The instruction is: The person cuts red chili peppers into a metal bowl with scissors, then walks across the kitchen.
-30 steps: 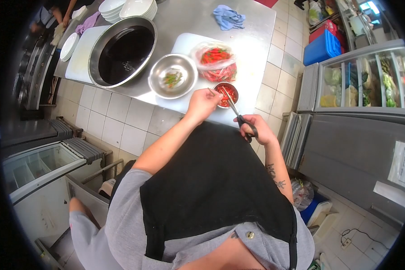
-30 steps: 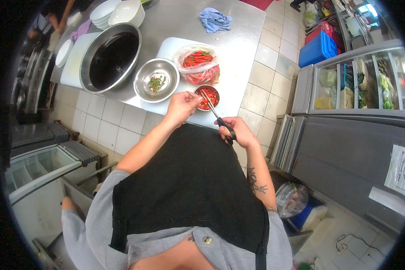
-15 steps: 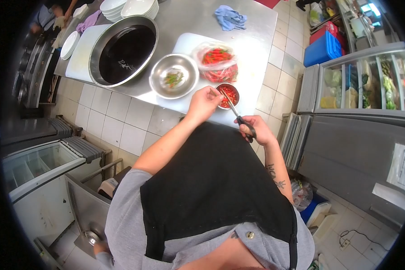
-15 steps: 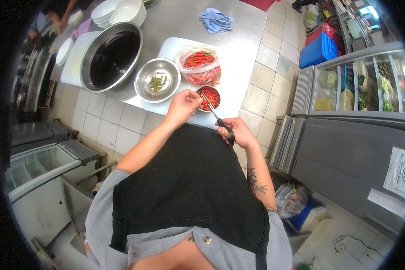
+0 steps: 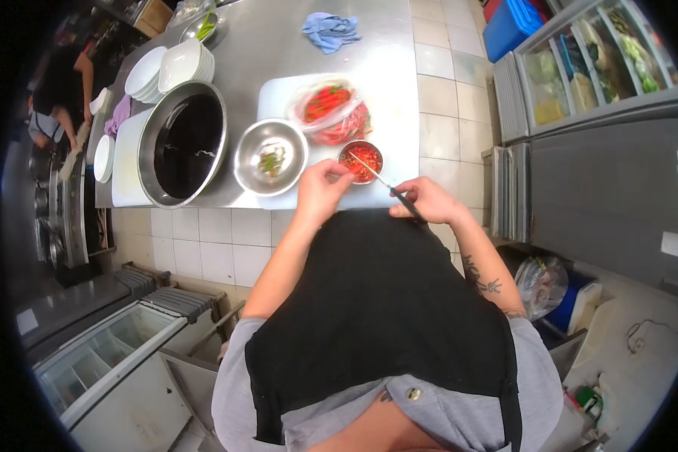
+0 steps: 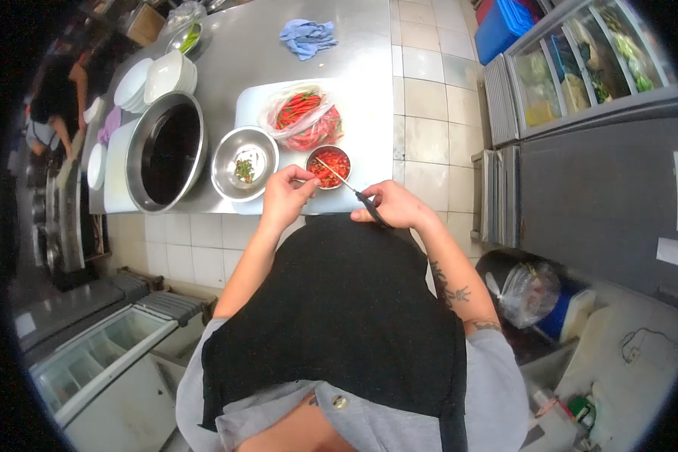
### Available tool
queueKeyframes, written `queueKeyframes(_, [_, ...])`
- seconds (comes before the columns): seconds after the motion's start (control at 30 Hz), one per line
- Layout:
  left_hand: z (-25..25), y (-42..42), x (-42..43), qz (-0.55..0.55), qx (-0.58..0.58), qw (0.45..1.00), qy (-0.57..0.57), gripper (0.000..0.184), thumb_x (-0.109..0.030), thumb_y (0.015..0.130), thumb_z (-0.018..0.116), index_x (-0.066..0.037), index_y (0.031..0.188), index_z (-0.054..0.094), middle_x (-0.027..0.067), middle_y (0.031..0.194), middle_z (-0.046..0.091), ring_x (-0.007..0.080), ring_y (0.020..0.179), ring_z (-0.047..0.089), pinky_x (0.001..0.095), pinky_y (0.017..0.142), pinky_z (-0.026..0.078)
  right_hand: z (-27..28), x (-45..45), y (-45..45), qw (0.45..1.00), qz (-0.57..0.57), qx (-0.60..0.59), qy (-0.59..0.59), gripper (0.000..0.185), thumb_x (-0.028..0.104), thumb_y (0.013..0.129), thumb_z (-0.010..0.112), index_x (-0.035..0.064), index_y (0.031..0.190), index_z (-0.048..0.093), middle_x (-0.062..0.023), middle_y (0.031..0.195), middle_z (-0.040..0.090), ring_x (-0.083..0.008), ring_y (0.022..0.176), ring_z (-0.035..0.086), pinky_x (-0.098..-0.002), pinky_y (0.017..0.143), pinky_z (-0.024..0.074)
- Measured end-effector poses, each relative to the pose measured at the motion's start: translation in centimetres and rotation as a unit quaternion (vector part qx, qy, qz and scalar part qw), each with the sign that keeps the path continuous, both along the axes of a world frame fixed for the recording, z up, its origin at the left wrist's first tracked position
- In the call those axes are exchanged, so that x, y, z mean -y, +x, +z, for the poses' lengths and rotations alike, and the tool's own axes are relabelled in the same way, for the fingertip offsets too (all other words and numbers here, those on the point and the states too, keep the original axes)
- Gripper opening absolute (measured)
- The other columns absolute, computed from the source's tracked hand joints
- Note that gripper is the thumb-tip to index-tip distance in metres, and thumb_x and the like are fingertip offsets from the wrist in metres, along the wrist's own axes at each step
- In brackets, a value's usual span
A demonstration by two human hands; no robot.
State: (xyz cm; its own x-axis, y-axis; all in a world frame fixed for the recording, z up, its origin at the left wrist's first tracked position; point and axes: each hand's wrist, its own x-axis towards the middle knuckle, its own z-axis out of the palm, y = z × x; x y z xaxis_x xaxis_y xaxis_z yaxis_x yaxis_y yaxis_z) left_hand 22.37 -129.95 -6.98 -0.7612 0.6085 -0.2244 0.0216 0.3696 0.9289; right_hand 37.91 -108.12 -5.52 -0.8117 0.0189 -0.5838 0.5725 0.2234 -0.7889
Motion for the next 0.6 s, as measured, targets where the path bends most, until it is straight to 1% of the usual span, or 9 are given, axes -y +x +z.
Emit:
queueKeyframes(0.07, [-0.2, 0.1, -0.1, 0.002, -0.021, 1.000, -0.014, 0.016, -0.014, 0.089, 0.077, -0.001, 0.095, 0.070, 0.0034, 0.072, 0.070, 0.0077, 0.063, 0.063, 0.0243, 0.056, 0.047, 0.4, 0.1, -0.1, 1.000, 0.007, -0.005, 0.022, 0.073, 0.047, 0.073, 0.089, -0.0055, 0.120, 0.068, -0.0086, 0.074, 0.068, -0.0156, 0.067, 0.064, -0.0320, 0.063, 0.0497])
queueKeyframes(0.17, [-0.1, 0.2, -0.3, -0.006, 0.000, 1.000, 0.005, 0.014, -0.013, 0.090, 0.076, -0.001, 0.095, 0.070, 0.0040, 0.073, 0.070, 0.0074, 0.063, 0.062, 0.0243, 0.056, 0.047, 1.3, 0.5, -0.2, 0.999, 0.004, -0.006, 0.040, 0.075, 0.049, 0.072, 0.090, -0.0047, 0.120, 0.069, -0.0101, 0.075, 0.068, -0.0173, 0.069, 0.065, -0.0336, 0.063, 0.0501])
queueKeyframes(0.27, [0.3, 0.3, -0.6, -0.004, 0.049, 0.999, 0.017, 0.014, -0.013, 0.091, 0.075, 0.000, 0.095, 0.070, 0.0040, 0.074, 0.070, 0.0078, 0.064, 0.062, 0.0244, 0.057, 0.047, 1.8, 0.7, -0.3, 0.996, 0.010, -0.023, 0.087, 0.077, 0.051, 0.069, 0.090, -0.0042, 0.118, 0.070, -0.0104, 0.075, 0.068, -0.0190, 0.070, 0.065, -0.0349, 0.064, 0.0506])
queueKeyframes(0.37, [0.7, 0.2, -0.7, -0.003, 0.073, 0.997, 0.022, 0.017, -0.013, 0.092, 0.074, 0.001, 0.101, 0.071, 0.0052, 0.076, 0.071, 0.0080, 0.065, 0.063, 0.0251, 0.058, 0.048, 1.5, 0.7, -0.2, 0.996, -0.001, -0.026, 0.081, 0.079, 0.053, 0.066, 0.091, -0.0037, 0.117, 0.070, -0.0101, 0.075, 0.067, -0.0203, 0.070, 0.065, -0.0357, 0.065, 0.0509])
queueKeyframes(0.47, [0.6, 0.3, -0.6, -0.013, 0.007, 1.000, -0.020, 0.021, -0.014, 0.092, 0.074, 0.001, 0.106, 0.073, 0.0066, 0.080, 0.072, 0.0094, 0.068, 0.064, 0.0263, 0.063, 0.050, 1.6, 0.7, -0.3, 0.997, -0.002, -0.033, 0.074, 0.079, 0.053, 0.065, 0.092, -0.0022, 0.117, 0.071, -0.0099, 0.075, 0.067, -0.0207, 0.070, 0.065, -0.0354, 0.066, 0.0513])
queueKeyframes(0.57, [0.8, 0.4, -0.8, -0.029, -0.065, 0.996, -0.054, 0.022, -0.013, 0.090, 0.074, 0.002, 0.106, 0.074, 0.0152, 0.094, 0.076, 0.0213, 0.084, 0.072, 0.0337, 0.079, 0.055, 1.5, 0.6, -0.3, 0.998, -0.005, -0.030, 0.060, 0.077, 0.054, 0.063, 0.092, -0.0007, 0.114, 0.072, -0.0108, 0.077, 0.067, -0.0214, 0.070, 0.065, -0.0355, 0.067, 0.0518])
queueKeyframes(0.6, [0.8, 0.5, -0.9, -0.029, -0.068, 0.996, -0.054, 0.021, -0.013, 0.090, 0.074, 0.002, 0.105, 0.074, 0.0159, 0.095, 0.076, 0.0225, 0.087, 0.072, 0.0340, 0.080, 0.055, 1.6, 0.6, -0.4, 0.998, -0.001, -0.033, 0.062, 0.074, 0.047, 0.066, 0.092, -0.0026, 0.116, 0.070, -0.0091, 0.075, 0.067, -0.0183, 0.069, 0.063, -0.0339, 0.065, 0.0501])
